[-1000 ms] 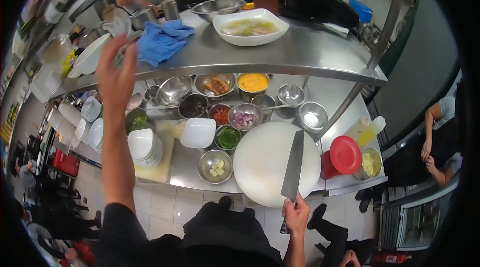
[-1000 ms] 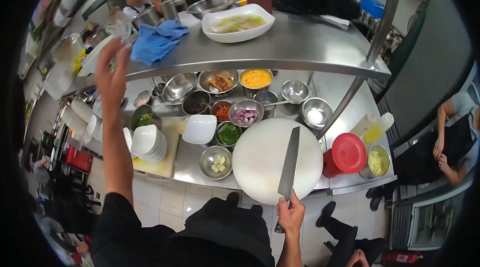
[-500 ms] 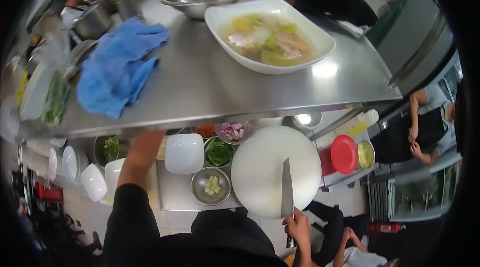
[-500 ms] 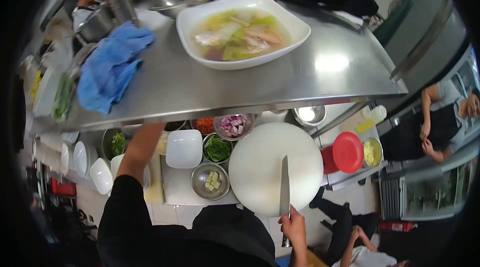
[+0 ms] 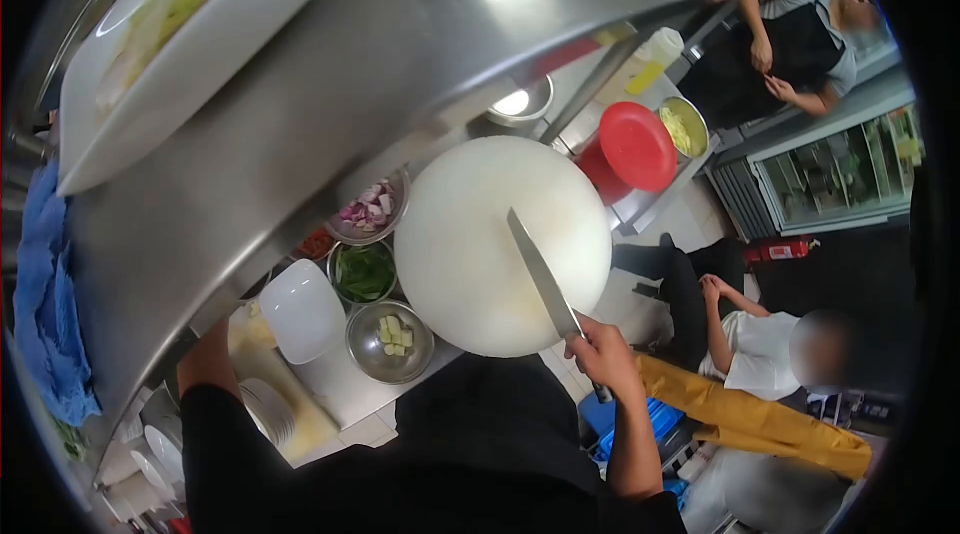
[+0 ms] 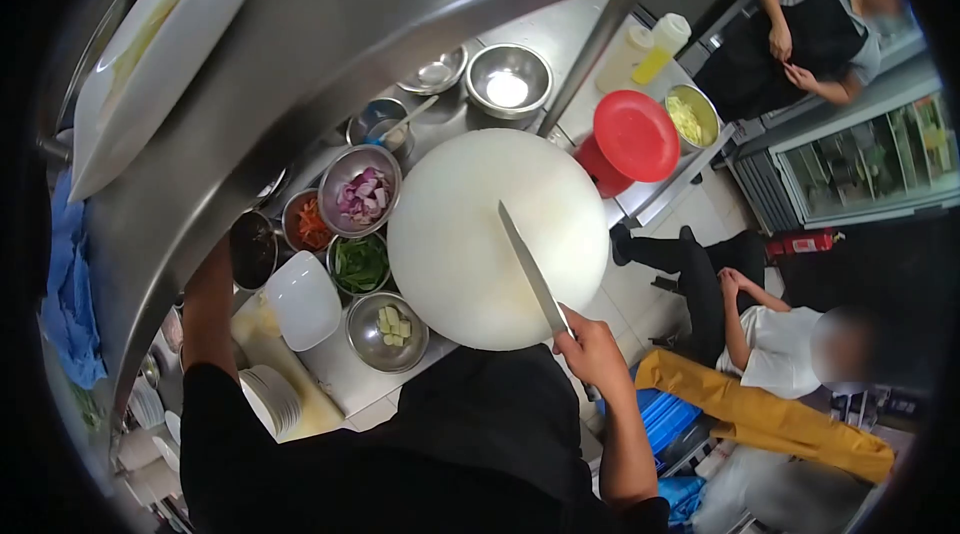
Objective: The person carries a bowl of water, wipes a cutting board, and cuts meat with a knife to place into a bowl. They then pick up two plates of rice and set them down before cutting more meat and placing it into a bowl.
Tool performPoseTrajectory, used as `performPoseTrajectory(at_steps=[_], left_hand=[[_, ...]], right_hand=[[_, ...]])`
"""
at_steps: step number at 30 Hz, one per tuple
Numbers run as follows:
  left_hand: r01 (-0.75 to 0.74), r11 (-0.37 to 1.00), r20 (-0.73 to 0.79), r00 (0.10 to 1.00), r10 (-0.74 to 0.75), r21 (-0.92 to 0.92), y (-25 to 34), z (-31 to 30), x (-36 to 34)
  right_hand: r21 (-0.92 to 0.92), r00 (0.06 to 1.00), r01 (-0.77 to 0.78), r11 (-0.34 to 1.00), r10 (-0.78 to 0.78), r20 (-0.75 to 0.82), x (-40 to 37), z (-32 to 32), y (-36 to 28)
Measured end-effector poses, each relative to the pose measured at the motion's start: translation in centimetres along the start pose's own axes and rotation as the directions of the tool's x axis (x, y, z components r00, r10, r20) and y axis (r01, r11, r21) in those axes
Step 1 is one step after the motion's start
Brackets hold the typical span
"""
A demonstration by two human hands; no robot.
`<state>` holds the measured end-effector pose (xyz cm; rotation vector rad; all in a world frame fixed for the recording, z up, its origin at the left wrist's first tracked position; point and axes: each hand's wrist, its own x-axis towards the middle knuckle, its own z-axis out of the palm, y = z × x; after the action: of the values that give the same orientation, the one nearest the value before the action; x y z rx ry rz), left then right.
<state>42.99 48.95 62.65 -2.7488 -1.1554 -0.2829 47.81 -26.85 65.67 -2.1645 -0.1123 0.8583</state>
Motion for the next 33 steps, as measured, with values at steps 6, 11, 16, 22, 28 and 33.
performPoseTrajectory(at_steps=[6,11,16,22,28,33], left_hand=[[-0.087,0.976,0.039,0.995,0.097,-0.199,7.5,0.6,-7.1],[0.352,0.386,0.474,0.833,0.287,-0.853,19.1,-7.1,-18.6],[0.799,-0.258,0.600,0.584,0.547,-0.543,34.6,-8.5,-34.0],[0.872,-0.207,0.834,0.486,0.260,-0.444,47.0,-8.6,-42.1],[0.857,0.374,0.928,0.373,0.028,-0.355,44.2,-10.6,-44.8],[0.117,0.787,0.425,0.884,0.196,-0.606,42.1,-13.1,-43.2]], right_hand=[[0.119,0.998,0.035,0.992,-0.040,0.042,0.8,-1.0,1.5],[0.028,0.991,0.008,1.000,-0.012,0.135,2.7,-2.5,2.2],[0.229,0.970,-0.012,0.973,-0.044,0.240,5.2,-5.3,5.1],[0.197,0.953,0.189,0.962,-0.228,0.200,5.6,-9.6,6.5],[-0.196,0.822,0.566,0.801,-0.529,0.214,4.9,-9.3,7.9],[-0.260,0.854,0.521,0.813,-0.498,0.153,2.9,-8.8,7.2]])
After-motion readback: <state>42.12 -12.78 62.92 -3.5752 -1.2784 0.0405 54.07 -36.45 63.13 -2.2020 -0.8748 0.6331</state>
